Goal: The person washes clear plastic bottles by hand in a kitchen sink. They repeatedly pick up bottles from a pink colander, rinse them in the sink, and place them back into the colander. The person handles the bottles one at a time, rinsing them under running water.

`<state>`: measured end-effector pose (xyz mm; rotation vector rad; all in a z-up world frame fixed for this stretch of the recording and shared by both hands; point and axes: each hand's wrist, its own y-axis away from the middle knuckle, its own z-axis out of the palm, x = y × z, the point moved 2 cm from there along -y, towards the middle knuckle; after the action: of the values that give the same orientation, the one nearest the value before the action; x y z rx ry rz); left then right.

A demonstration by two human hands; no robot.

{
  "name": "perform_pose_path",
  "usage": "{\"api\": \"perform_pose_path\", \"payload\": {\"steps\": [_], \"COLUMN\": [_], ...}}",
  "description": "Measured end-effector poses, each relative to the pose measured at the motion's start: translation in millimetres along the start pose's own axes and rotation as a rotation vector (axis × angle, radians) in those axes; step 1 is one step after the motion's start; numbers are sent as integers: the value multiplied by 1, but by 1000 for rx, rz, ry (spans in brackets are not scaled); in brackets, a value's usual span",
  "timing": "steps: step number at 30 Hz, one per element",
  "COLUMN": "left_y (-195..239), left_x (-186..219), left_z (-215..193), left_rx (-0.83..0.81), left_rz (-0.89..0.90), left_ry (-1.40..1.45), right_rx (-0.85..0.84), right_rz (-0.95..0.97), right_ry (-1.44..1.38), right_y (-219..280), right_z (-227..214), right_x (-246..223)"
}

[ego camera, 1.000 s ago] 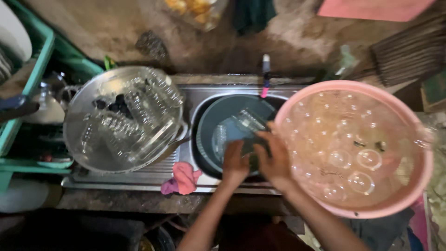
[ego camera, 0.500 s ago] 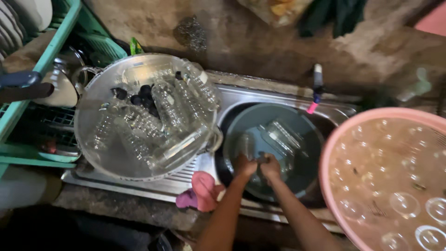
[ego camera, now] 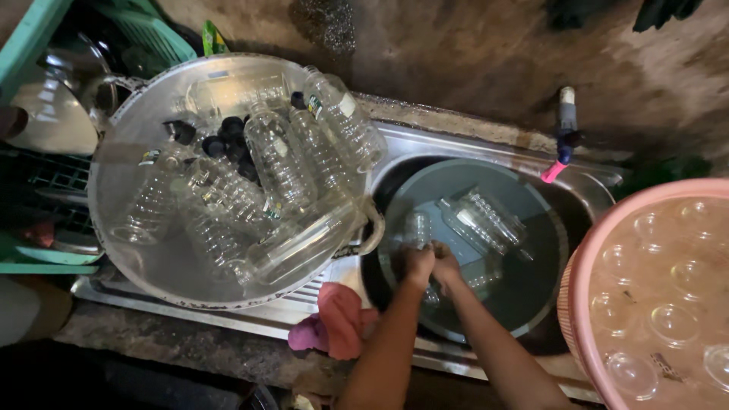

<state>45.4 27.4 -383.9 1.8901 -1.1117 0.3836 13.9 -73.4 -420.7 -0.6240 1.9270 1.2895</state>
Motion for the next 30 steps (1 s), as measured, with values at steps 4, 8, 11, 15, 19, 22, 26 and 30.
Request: {"api": "perform_pose_path", "payload": {"steps": [4, 8, 11, 15, 19, 22, 26, 30], "left_y": [17, 33, 47, 79, 128, 169, 228, 273], "left_x": [3, 22, 36, 72, 116, 146, 178, 205], "left_z": [-3, -10, -33, -81, -121, -149, -165, -165], "left_rx": [-69, -107, -153, -1, -154, -240, -349, -562], "left_rz": [52, 272, 395, 688, 747, 765, 827, 790], "left_ry": [248, 576, 578, 439, 677, 712, 778, 847], "right_rx": [0, 32, 48, 64, 22, 111, 178, 211], "right_rz": [-59, -227, -311, -449, -527, -832, -871, -981], "right_ry": [-87, -136, -148, -139, -171, 101, 151, 141], "right_y": [7, 31, 61, 112, 168, 217, 273, 311], "right_z": [-14, -35, -41, -49, -67, -95, -144, -194], "right_x": [3, -21, -50, -101, -160, -207, -246, -272]}}
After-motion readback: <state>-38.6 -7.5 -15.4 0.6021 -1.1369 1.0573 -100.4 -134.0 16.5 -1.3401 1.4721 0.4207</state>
